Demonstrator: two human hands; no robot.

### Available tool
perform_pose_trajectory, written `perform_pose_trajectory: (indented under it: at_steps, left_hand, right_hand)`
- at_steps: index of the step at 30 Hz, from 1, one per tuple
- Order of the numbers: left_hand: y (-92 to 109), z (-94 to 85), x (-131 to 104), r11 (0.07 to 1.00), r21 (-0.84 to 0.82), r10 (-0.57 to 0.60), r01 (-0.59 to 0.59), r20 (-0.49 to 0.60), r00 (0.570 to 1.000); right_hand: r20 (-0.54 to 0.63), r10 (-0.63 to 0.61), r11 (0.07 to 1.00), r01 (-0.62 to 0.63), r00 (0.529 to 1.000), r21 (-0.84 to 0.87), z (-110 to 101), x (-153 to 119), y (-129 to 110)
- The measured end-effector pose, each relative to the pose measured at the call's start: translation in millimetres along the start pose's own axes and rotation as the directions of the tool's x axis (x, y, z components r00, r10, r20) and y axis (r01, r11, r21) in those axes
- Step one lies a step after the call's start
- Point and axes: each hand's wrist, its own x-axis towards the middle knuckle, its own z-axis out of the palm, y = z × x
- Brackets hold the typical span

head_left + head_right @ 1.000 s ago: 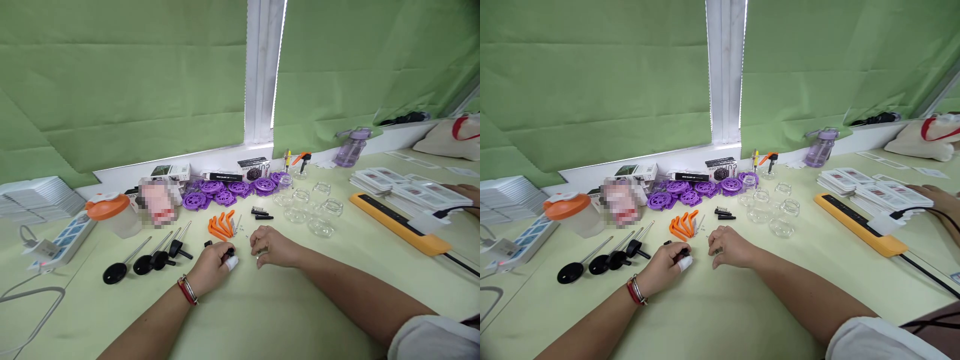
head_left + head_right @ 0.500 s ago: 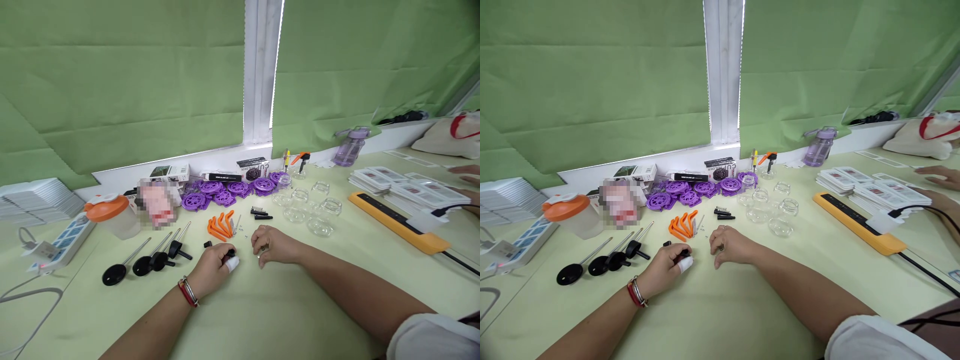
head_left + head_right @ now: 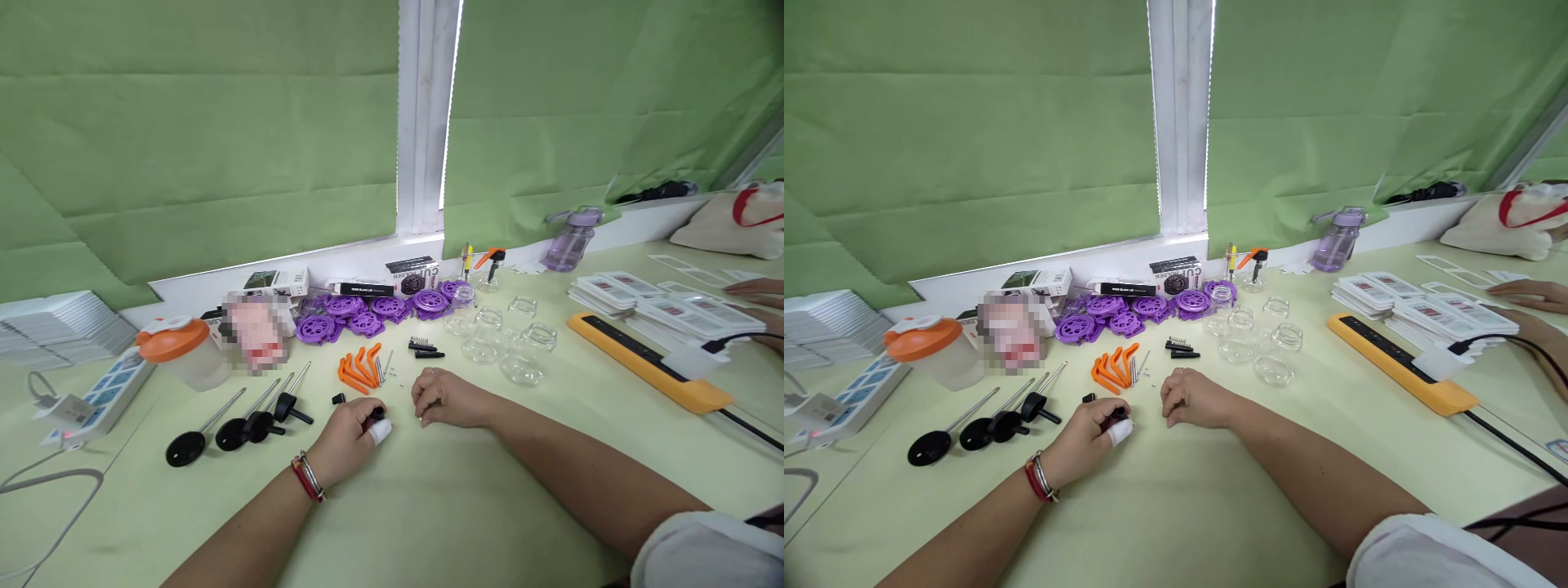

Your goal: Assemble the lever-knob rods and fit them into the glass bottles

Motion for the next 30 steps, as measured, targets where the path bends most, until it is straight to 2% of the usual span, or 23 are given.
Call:
perform_pose_trajectory:
  at_steps: [6,14,17,20,23,30]
  left_hand:
    - [3.3,2.7,-0.2,0.999,-0.046,0.008,-0.008,0.000,1.000]
    - [3.6,3.5,0.0,0.999,-0.020,0.025,-0.025,0.017,1.000]
    - [3.2,5.4,-0.1,0.999,-0.003,0.037,-0.037,0.019,0.999]
    - [3.4,7.1,0.0,0.999,0.009,0.052,-0.053,0.022,0.998]
    - [3.7,7.9,0.9,0.997,-0.020,0.072,-0.072,0.013,0.997]
    - [3.6,8.5,2.8,0.997,-0.019,0.074,-0.074,0.011,0.997]
  right_hand:
    - [-0.014,-0.044,0.998,0.044,0.999,-0.043,1.4,1.1,-2.3]
    - [-0.047,-0.066,0.996,0.063,0.997,-0.066,4.4,3.7,-10.0]
    - [-0.168,-0.026,0.999,0.029,0.985,0.020,6.9,8.2,-25.3]
    - [-0.304,0.043,0.985,0.011,0.952,0.173,12.9,15.2,-42.1]
    - [-0.329,0.053,0.968,0.032,0.943,0.249,21.5,21.3,-49.6]
    - [-0.337,0.078,0.945,0.038,0.938,0.326,29.3,24.0,-44.8]
